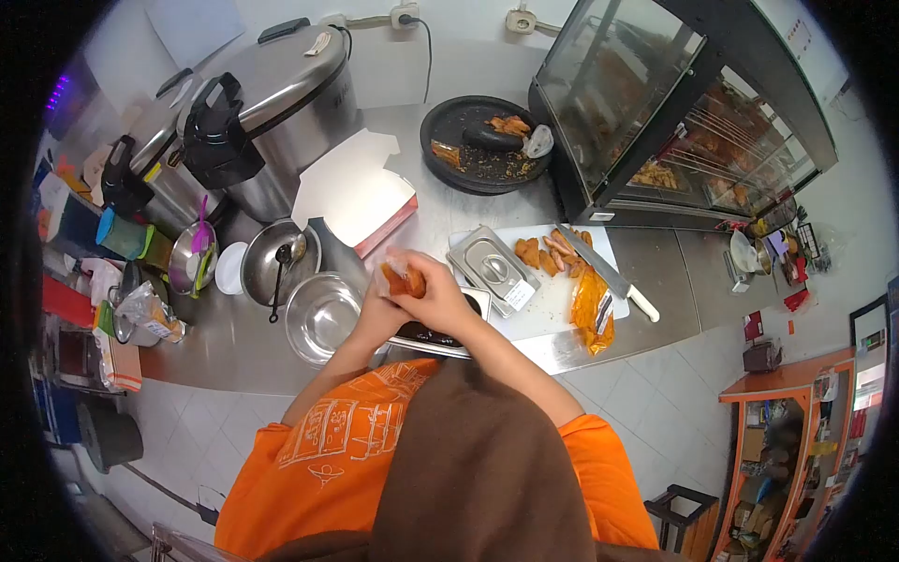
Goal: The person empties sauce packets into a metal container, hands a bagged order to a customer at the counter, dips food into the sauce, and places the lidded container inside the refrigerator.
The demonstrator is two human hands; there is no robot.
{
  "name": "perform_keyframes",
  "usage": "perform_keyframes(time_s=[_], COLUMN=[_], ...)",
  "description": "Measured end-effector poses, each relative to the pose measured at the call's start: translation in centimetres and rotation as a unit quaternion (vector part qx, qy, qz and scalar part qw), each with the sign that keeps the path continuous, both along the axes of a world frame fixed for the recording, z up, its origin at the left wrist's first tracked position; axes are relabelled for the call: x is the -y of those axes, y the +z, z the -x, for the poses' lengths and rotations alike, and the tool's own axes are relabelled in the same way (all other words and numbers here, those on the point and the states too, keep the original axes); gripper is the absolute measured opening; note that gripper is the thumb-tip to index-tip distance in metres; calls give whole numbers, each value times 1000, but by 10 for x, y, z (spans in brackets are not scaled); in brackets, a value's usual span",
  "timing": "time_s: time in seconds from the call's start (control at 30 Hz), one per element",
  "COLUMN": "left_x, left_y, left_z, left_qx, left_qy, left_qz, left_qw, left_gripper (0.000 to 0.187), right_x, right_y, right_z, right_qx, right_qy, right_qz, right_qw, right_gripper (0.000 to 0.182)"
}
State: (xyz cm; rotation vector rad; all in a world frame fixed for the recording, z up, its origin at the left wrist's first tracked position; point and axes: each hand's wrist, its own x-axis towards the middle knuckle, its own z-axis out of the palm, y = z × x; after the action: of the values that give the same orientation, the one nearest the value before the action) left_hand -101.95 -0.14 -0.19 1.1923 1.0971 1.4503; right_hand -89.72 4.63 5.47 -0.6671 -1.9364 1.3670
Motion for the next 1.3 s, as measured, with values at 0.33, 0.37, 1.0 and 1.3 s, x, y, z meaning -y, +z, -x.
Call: perform_keyframes(time_s=[0.33,0.37,1.0,1.3], left_x=[7,5,1,3], left_y=[11,5,7,12], left_z=[-1,-1,-12,-6], left_qx=[95,86,141,41], left_qy=[-42,-39,18,50], left_qz=[55,51,0,-3], left_qw=[993,994,990,998], left_gripper=[63,63,57,56], right_x=[3,3,0,10], right_y=[-5,-7,-21,-7], right_z=[8,8,14,4], right_qx=[-88,-81,-85,-137], right_qy=[-3,-18,-137,-20], right_qz=[139,139,64,120], right_qw=[986,987,985,983], right_gripper=[21,20,16,34])
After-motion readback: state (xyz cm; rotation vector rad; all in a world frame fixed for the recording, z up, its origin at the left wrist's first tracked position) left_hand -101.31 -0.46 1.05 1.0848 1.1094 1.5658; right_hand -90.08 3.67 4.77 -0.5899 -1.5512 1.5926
